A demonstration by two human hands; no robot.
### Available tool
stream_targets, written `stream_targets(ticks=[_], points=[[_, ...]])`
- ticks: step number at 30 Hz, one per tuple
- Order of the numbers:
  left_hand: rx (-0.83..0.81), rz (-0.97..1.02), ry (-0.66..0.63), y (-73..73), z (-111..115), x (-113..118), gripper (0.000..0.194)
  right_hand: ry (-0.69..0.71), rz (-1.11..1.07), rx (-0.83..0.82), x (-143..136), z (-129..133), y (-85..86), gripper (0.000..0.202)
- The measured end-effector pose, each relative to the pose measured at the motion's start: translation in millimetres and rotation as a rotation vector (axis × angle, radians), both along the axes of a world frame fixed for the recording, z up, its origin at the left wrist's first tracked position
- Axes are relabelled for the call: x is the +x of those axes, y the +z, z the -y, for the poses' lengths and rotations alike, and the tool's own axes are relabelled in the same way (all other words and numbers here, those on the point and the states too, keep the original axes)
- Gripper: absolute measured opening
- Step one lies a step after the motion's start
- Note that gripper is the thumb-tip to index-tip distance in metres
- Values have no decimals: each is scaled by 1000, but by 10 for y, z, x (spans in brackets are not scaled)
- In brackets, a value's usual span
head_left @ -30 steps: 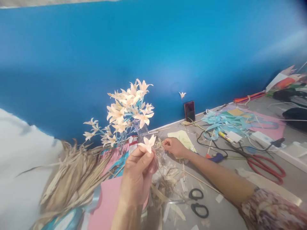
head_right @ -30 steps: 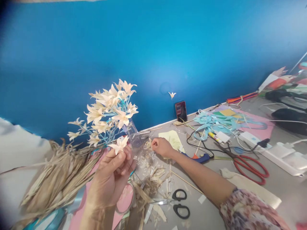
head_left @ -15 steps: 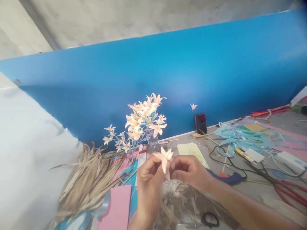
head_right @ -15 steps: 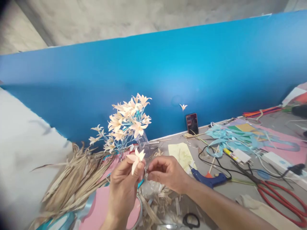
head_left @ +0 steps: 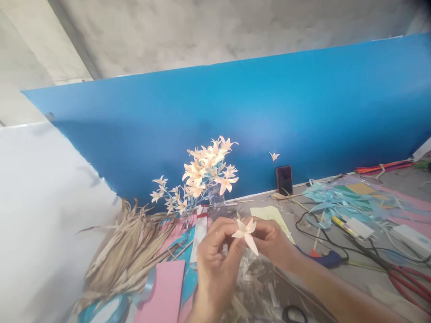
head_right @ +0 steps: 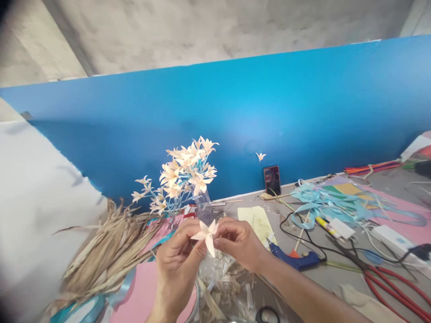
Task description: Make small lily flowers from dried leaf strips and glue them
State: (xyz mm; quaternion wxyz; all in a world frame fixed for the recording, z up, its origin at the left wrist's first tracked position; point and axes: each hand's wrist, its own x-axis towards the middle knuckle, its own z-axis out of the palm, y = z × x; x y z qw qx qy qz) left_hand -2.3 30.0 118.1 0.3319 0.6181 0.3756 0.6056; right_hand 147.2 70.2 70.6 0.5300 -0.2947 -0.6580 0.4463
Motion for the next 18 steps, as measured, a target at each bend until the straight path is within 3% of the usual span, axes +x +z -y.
stream_targets(ticks=[9, 18], points=[[52, -105, 22, -14, 24, 10, 14, -7, -9, 50, -25, -7, 13, 32], [-48, 101, 113, -66, -35, 45, 12, 22, 70, 42, -22, 38, 19, 32]])
